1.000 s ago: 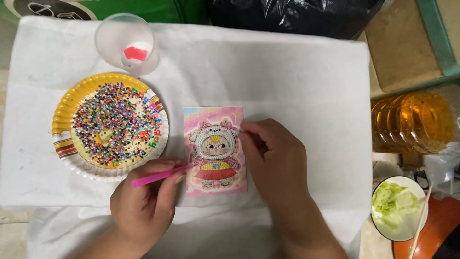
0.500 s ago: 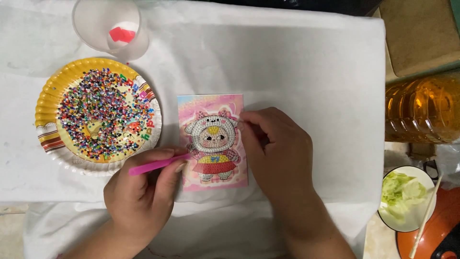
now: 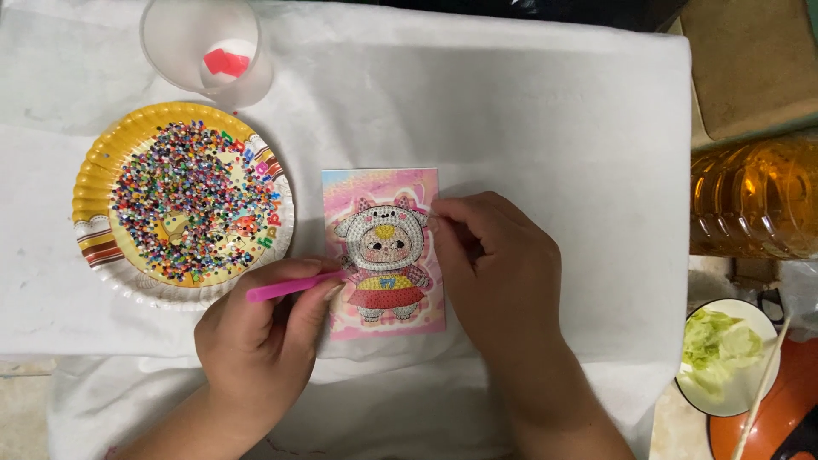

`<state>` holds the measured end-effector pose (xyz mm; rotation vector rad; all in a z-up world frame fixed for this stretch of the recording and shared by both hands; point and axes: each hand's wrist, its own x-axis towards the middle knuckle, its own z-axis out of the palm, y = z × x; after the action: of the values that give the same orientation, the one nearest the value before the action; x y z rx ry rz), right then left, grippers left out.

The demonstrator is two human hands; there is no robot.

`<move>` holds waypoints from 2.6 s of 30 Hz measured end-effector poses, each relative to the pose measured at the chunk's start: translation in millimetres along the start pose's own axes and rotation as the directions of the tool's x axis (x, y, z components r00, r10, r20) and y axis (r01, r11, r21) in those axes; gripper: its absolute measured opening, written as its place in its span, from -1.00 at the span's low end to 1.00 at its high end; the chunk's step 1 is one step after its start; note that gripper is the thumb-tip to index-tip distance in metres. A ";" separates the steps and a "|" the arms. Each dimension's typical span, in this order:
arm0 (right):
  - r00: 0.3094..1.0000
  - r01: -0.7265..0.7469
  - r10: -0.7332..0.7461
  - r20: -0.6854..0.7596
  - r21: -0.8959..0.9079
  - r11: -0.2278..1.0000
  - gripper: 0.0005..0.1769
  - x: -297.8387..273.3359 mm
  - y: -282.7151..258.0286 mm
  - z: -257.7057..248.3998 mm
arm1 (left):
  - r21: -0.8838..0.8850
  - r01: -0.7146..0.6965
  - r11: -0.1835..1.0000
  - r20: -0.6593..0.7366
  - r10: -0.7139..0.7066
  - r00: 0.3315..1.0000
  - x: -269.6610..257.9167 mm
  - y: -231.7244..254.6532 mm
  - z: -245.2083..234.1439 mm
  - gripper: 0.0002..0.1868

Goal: Using a stylus tool to pick up small colorful beads and place them onto a sticky canvas to create a picture.

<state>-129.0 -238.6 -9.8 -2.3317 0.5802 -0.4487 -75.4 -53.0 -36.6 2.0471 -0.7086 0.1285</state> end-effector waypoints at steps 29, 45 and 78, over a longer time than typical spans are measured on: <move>0.974 -0.223 0.221 0.046 0.041 0.974 -0.84 1.1 -11.8 -2.7 | -0.408 0.117 0.906 -0.358 -0.277 0.892 49.7 -40.6 -71.0 -0.87; 0.986 -0.168 0.168 0.011 -0.063 0.984 -0.85 -1.2 -10.4 1.2 | -0.368 0.406 0.836 0.100 -0.399 0.912 80.3 -34.7 -74.6 -0.65; 0.990 -0.138 0.138 -0.013 -0.055 0.989 -0.86 -2.7 -12.5 2.7 | 0.069 0.156 0.985 -0.121 -0.147 0.982 55.8 -51.5 -68.3 -0.91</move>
<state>-126.5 -227.4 -3.5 -2.3246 0.7621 -0.3835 10.5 -1.4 -17.1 2.1415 -0.4805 0.1884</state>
